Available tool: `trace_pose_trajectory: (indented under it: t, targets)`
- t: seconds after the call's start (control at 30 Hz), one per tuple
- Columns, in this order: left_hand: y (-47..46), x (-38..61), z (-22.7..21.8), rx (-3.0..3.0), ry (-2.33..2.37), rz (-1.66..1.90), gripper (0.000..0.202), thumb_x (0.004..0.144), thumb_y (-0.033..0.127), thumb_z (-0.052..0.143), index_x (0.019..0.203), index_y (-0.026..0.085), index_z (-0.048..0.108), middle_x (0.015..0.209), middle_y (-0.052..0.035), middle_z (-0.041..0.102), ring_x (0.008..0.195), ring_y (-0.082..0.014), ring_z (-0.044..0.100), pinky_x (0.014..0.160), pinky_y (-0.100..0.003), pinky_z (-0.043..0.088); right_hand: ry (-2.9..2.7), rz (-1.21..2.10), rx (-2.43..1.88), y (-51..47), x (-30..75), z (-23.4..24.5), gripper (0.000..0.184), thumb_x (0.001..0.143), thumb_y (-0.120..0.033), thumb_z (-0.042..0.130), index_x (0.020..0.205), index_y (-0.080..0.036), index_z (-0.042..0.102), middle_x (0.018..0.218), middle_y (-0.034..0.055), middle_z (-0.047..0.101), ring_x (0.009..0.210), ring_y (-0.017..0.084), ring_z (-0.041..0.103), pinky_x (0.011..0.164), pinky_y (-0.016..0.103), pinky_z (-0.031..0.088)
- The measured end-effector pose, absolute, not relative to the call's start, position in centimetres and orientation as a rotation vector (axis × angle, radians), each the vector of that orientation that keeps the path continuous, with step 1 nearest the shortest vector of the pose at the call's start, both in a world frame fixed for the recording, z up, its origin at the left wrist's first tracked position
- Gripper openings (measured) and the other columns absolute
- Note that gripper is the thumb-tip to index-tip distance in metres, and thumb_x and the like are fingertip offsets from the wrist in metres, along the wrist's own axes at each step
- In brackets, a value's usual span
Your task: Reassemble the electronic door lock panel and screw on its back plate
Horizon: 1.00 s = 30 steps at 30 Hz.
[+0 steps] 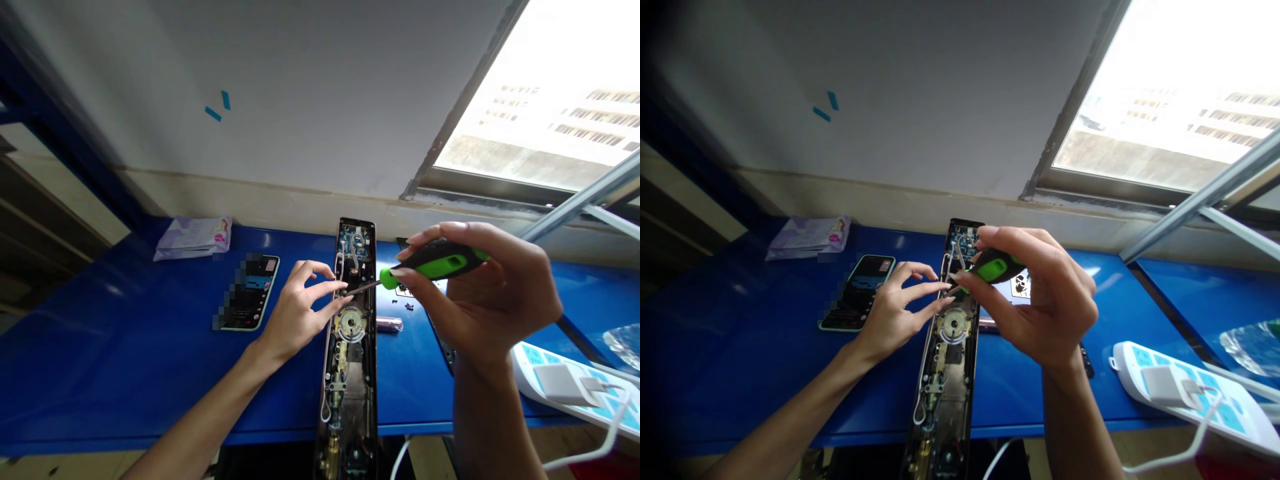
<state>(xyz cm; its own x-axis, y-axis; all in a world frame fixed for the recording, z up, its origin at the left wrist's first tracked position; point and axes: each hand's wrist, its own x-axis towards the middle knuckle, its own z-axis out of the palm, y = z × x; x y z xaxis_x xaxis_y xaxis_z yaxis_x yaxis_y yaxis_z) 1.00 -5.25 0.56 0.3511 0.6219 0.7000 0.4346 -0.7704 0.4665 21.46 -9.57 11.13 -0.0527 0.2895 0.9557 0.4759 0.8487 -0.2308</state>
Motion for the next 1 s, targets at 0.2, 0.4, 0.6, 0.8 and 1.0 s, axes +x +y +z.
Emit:
trace_pose_trajectory:
  t: [0.2,0.4,0.6,0.8,1.0]
  targets:
    - [-5.2,1.0,0.7,2.439,0.857,1.440,0.011,0.094,0.028,0.078,0.104,0.024,0.081,0.102,-0.0051,0.068,0.101,-0.0217,0.062,0.089,-0.040,0.058,-1.630,-0.184,-0.613,-10.0,21.6,11.4,0.064,0.075,-0.011,0.089,0.132,-0.036,0.071,0.103,0.0014,0.080,0.083,0.024,0.076,0.064,0.042,0.068]
    - [-5.2,1.0,1.4,2.506,0.810,1.413,0.005,0.093,0.023,0.079,0.096,0.020,0.079,0.097,-0.0053,0.069,0.103,-0.0232,0.062,0.091,-0.042,0.056,-1.654,-0.180,-0.607,-10.5,21.8,11.8,0.065,0.075,-0.008,0.088,0.133,-0.034,0.070,0.103,0.0020,0.079,0.083,0.024,0.077,0.062,0.041,0.067]
    - [-5.2,1.1,1.6,2.554,0.813,1.340,0.004,0.095,0.025,0.077,0.095,0.022,0.079,0.098,-0.0061,0.071,0.105,-0.0246,0.061,0.089,-0.042,0.056,-1.623,-0.209,-0.677,-10.5,21.8,11.8,0.060,0.078,-0.016,0.088,0.131,-0.036,0.070,0.099,0.0013,0.079,0.081,0.024,0.076,0.064,0.042,0.069]
    - [-5.2,1.2,1.1,2.564,0.806,1.366,0.006,0.096,0.027,0.076,0.098,0.023,0.079,0.097,-0.0055,0.070,0.105,-0.0243,0.062,0.089,-0.042,0.056,-1.544,-0.235,-0.751,-10.2,21.7,11.6,0.052,0.078,-0.019,0.089,0.125,-0.032,0.072,0.100,0.0031,0.075,0.079,0.022,0.074,0.058,0.037,0.067]
    - [-5.3,1.3,1.1,2.550,0.831,1.416,0.023,0.093,0.034,0.079,0.113,0.022,0.078,0.107,-0.0067,0.068,0.107,-0.0244,0.061,0.095,-0.044,0.057,-1.530,-0.296,-0.767,-9.6,21.7,11.1,0.049,0.079,-0.021,0.089,0.123,-0.032,0.072,0.102,0.0035,0.076,0.081,0.022,0.074,0.060,0.037,0.067]
